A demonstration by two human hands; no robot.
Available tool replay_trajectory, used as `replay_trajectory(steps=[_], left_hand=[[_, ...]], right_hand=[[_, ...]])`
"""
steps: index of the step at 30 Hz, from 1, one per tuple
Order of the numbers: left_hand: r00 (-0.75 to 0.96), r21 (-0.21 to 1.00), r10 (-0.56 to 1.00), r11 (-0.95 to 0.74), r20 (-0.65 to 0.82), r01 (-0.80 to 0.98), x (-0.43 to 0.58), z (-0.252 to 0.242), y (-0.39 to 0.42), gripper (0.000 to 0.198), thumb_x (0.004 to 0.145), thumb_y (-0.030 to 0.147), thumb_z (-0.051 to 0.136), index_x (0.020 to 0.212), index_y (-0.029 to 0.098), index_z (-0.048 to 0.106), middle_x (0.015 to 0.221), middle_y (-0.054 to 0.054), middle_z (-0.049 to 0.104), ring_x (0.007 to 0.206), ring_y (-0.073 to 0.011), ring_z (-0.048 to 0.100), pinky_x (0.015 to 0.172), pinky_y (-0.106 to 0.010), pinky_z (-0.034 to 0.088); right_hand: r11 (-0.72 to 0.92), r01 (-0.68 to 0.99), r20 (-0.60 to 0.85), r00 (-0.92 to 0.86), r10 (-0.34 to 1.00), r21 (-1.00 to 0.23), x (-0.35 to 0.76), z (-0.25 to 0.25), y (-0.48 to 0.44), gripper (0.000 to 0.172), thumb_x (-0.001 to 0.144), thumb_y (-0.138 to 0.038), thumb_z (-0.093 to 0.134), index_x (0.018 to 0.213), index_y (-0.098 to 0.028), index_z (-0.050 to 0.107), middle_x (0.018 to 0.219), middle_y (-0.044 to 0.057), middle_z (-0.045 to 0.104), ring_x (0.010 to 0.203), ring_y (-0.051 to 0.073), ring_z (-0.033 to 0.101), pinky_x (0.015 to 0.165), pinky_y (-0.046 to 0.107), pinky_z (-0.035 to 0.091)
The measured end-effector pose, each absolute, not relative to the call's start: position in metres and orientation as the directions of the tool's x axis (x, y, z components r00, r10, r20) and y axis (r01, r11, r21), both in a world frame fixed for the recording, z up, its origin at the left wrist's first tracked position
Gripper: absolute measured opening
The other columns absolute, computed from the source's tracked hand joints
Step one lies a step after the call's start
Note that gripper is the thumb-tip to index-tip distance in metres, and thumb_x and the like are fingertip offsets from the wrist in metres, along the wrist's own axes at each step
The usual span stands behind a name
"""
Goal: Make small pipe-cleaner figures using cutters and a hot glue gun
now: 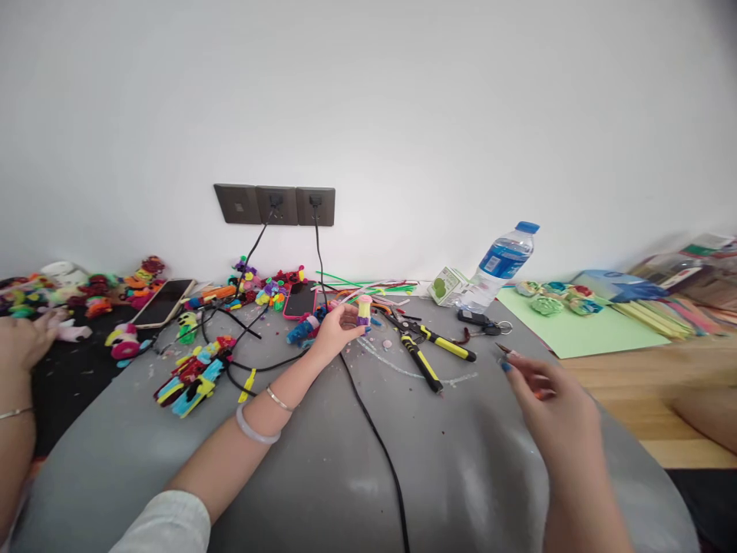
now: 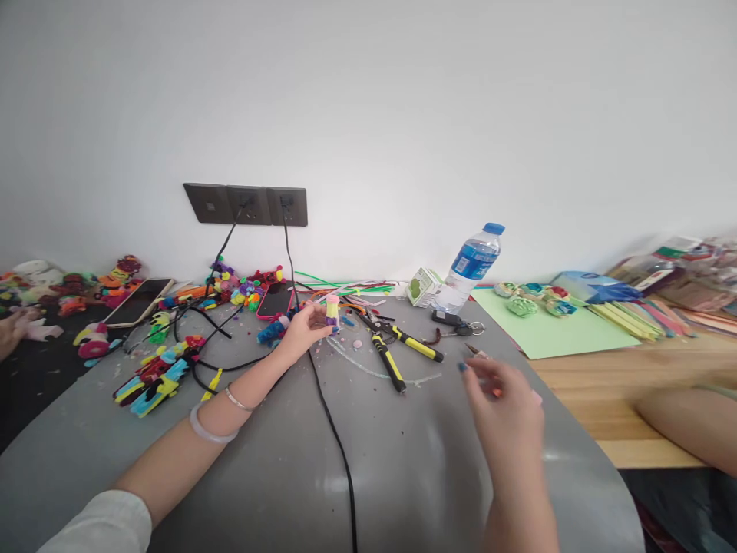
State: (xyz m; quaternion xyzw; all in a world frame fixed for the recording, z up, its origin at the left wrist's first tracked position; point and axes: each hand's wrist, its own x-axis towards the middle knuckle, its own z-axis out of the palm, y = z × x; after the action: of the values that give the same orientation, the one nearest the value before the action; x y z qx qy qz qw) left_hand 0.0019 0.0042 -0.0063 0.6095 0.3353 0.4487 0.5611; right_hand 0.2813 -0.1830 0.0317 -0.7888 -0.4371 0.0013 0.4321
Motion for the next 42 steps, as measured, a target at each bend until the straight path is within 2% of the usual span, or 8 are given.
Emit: replay_trajectory(steps=[5,11,15,18,22,30,36,42], left_hand=[[0.380,0.987,0.911,-0.151,0.159,-0.052,0.002,-0.003,0.002,0.036,0.062,0.021,0.081,0.087,0.015,0.056,0.085,-0.003,0.066,0.077,-0.0149,0.064,0.075,-0.031,0.053],[0.416,0.987,0.895,-0.155,0.161,-0.049,0.002,-0.002,0.001,0.036,0.062,0.023,0.081,0.087,0.016,0.056,0.084,-0.001,0.064,0.077,-0.0142,0.063,0.074,-0.029,0.053],[0.435,0.990,0.890,-0.137,0.141,-0.041,0.002,-0.002,0.002,0.036,0.062,0.025,0.081,0.087,0.016,0.055,0.083,-0.001,0.062,0.077,-0.0143,0.063,0.073,-0.029,0.052],[0.449,0.993,0.886,-0.117,0.119,-0.033,0.002,-0.002,0.001,0.036,0.063,0.025,0.080,0.086,0.016,0.055,0.082,-0.001,0.061,0.075,-0.0139,0.062,0.070,-0.028,0.052],[0.465,0.991,0.880,-0.127,0.099,0.029,0.003,0.001,-0.002,0.031,0.065,0.024,0.077,0.086,0.016,0.055,0.083,-0.001,0.061,0.074,-0.0135,0.060,0.066,-0.025,0.050],[0.502,0.969,0.857,-0.209,0.116,0.132,0.004,0.006,-0.008,0.023,0.069,0.024,0.073,0.086,0.018,0.057,0.085,-0.001,0.061,0.070,-0.0120,0.058,0.064,-0.024,0.050],[0.503,0.967,0.856,-0.212,0.115,0.139,0.004,0.007,-0.008,0.022,0.070,0.023,0.072,0.086,0.018,0.058,0.085,-0.001,0.061,0.070,-0.0115,0.059,0.064,-0.023,0.051],[0.509,0.964,0.854,-0.217,0.110,0.156,0.003,0.009,-0.008,0.021,0.070,0.022,0.071,0.087,0.017,0.059,0.084,-0.001,0.061,0.072,-0.0124,0.059,0.065,-0.024,0.051]], right_hand=[[0.265,0.687,0.297,-0.074,0.952,-0.677,0.218,0.044,-0.105,0.018,0.083,-0.029,0.055,0.088,-0.022,0.071,0.089,0.008,0.067,0.076,0.020,0.060,0.067,0.032,0.043],[0.332,0.692,0.082,-0.368,0.926,-0.641,0.204,0.034,-0.041,0.017,0.067,-0.008,0.060,0.067,-0.022,0.071,0.071,0.002,0.065,0.061,0.016,0.056,0.061,0.027,0.042],[0.246,0.641,0.007,-0.351,0.936,-0.727,0.212,0.041,-0.023,0.015,0.064,-0.009,0.060,0.067,-0.020,0.069,0.064,0.000,0.065,0.059,0.015,0.056,0.056,0.025,0.041],[0.173,0.492,0.015,-0.309,0.951,-0.853,0.223,0.050,-0.016,0.008,0.069,-0.018,0.064,0.076,-0.018,0.069,0.075,0.001,0.068,0.064,0.015,0.059,0.060,0.027,0.046],[0.063,0.256,0.004,-0.223,0.975,-0.965,0.235,0.054,-0.016,0.021,0.073,-0.029,0.069,0.090,-0.016,0.066,0.090,0.004,0.067,0.073,0.015,0.063,0.068,0.029,0.049],[0.047,-0.020,0.047,0.007,0.999,-0.999,0.222,0.046,-0.016,0.030,0.068,-0.036,0.076,0.089,-0.017,0.064,0.083,0.001,0.063,0.059,0.009,0.056,0.054,0.023,0.043],[-0.001,-0.181,-0.014,0.071,0.997,-0.983,0.223,0.045,-0.015,0.035,0.060,-0.037,0.084,0.082,-0.019,0.064,0.084,0.000,0.064,0.073,0.013,0.064,0.072,0.028,0.052],[0.006,-0.204,-0.024,0.144,0.989,-0.979,0.230,0.042,-0.013,0.039,0.056,-0.040,0.087,0.081,-0.019,0.064,0.083,0.000,0.064,0.076,0.015,0.064,0.070,0.027,0.050]])
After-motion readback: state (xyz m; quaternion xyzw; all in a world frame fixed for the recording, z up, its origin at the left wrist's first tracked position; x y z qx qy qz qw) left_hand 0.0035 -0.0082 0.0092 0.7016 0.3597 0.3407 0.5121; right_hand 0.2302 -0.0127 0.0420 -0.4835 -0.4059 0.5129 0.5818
